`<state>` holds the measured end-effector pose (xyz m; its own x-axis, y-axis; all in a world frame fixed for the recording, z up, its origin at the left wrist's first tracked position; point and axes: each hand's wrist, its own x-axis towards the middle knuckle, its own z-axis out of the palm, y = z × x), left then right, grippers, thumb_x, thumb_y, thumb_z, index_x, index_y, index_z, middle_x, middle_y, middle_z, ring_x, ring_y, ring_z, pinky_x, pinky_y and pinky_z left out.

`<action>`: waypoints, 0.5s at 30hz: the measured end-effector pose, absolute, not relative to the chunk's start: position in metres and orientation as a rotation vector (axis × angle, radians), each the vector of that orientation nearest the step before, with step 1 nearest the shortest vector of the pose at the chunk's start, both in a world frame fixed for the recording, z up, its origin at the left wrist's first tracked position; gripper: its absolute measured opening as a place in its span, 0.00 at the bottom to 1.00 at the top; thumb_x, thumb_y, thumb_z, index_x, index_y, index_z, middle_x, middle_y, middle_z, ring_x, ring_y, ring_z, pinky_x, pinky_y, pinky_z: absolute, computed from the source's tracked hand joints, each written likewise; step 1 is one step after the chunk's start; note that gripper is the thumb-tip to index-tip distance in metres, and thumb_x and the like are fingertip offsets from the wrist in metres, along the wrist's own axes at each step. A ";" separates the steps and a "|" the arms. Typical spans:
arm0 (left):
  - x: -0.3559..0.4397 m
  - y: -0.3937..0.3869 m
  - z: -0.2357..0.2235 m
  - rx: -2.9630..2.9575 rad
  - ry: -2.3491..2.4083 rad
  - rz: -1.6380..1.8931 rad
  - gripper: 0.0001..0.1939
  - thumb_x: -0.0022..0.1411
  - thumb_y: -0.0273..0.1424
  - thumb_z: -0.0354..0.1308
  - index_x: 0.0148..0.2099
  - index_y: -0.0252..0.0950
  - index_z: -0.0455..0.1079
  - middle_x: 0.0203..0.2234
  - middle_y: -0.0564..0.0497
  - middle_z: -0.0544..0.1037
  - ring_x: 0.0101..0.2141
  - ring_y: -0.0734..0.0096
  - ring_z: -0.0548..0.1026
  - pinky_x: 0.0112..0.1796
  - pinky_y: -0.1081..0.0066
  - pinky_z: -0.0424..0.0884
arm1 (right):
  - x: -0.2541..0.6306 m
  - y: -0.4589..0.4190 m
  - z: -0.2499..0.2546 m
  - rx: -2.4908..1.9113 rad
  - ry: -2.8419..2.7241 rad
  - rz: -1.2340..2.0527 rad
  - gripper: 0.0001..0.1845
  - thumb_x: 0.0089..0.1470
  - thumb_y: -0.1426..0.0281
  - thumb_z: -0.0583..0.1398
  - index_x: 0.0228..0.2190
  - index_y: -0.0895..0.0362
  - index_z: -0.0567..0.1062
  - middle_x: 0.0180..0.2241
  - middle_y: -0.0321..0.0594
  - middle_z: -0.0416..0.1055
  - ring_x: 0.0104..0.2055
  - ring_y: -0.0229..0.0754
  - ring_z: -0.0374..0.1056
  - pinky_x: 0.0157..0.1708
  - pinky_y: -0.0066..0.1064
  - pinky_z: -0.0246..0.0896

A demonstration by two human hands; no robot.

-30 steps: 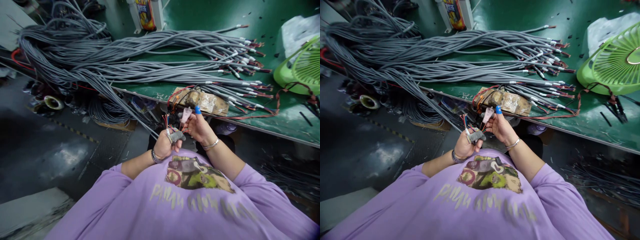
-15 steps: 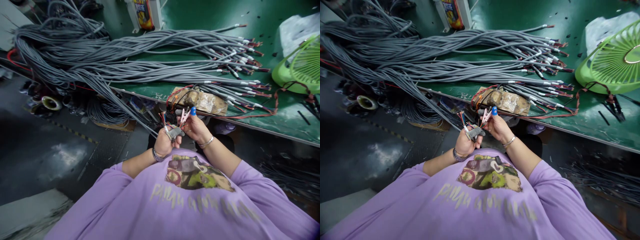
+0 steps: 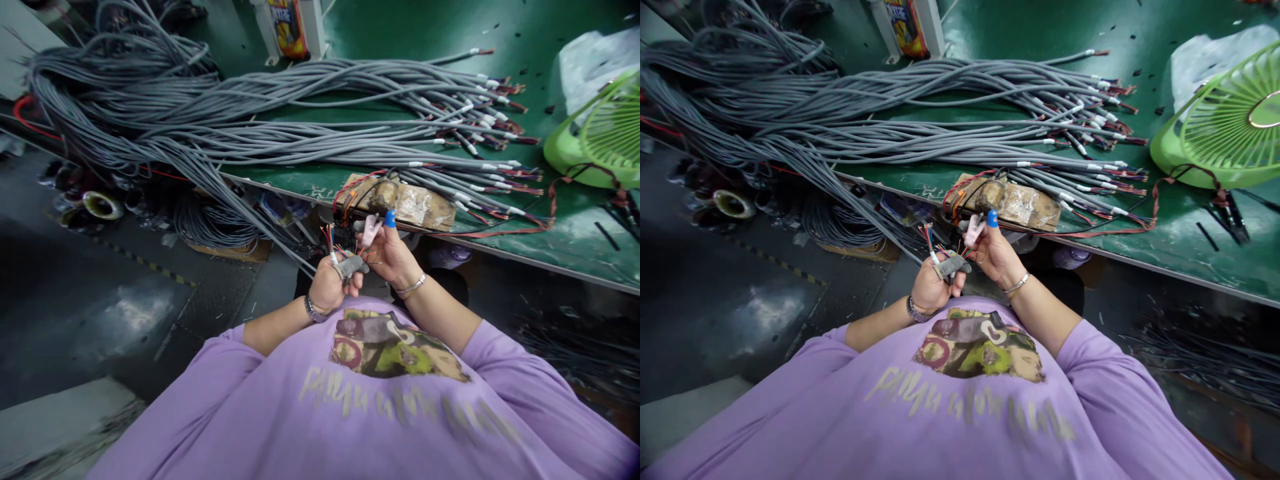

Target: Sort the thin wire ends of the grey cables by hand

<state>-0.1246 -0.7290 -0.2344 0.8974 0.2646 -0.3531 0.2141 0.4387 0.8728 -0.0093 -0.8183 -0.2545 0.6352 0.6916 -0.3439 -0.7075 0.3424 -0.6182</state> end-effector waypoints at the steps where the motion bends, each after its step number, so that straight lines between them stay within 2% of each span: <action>1: -0.126 -0.729 -0.234 1.127 0.476 0.037 0.22 0.50 0.48 0.65 0.27 0.32 0.69 0.13 0.54 0.71 0.10 0.79 0.65 0.11 0.78 0.52 | -0.009 -0.820 -0.255 -0.811 0.008 0.928 0.32 0.46 0.36 0.59 0.29 0.54 0.74 0.25 0.35 0.73 0.24 0.34 0.66 0.23 0.27 0.62; 6: -0.134 -0.729 -0.234 1.108 0.460 0.085 0.21 0.52 0.47 0.65 0.28 0.33 0.69 0.14 0.53 0.73 0.11 0.79 0.66 0.12 0.78 0.54 | -0.009 -0.827 -0.249 -0.803 -0.003 0.979 0.33 0.50 0.37 0.57 0.31 0.55 0.76 0.27 0.36 0.74 0.23 0.34 0.65 0.22 0.26 0.62; 11: -0.132 -0.732 -0.237 1.078 0.505 0.132 0.22 0.49 0.49 0.66 0.28 0.34 0.68 0.15 0.54 0.73 0.11 0.78 0.66 0.12 0.78 0.57 | -0.009 -0.827 -0.243 -0.851 -0.007 0.917 0.20 0.52 0.50 0.65 0.31 0.55 0.76 0.26 0.34 0.74 0.24 0.33 0.65 0.23 0.24 0.60; 15: -0.128 -0.733 -0.236 1.087 0.526 0.162 0.22 0.50 0.49 0.66 0.29 0.34 0.68 0.15 0.54 0.74 0.11 0.78 0.67 0.12 0.78 0.55 | -0.011 -0.827 -0.247 -0.925 -0.033 0.809 0.22 0.49 0.49 0.66 0.28 0.56 0.76 0.23 0.34 0.72 0.24 0.33 0.64 0.23 0.24 0.60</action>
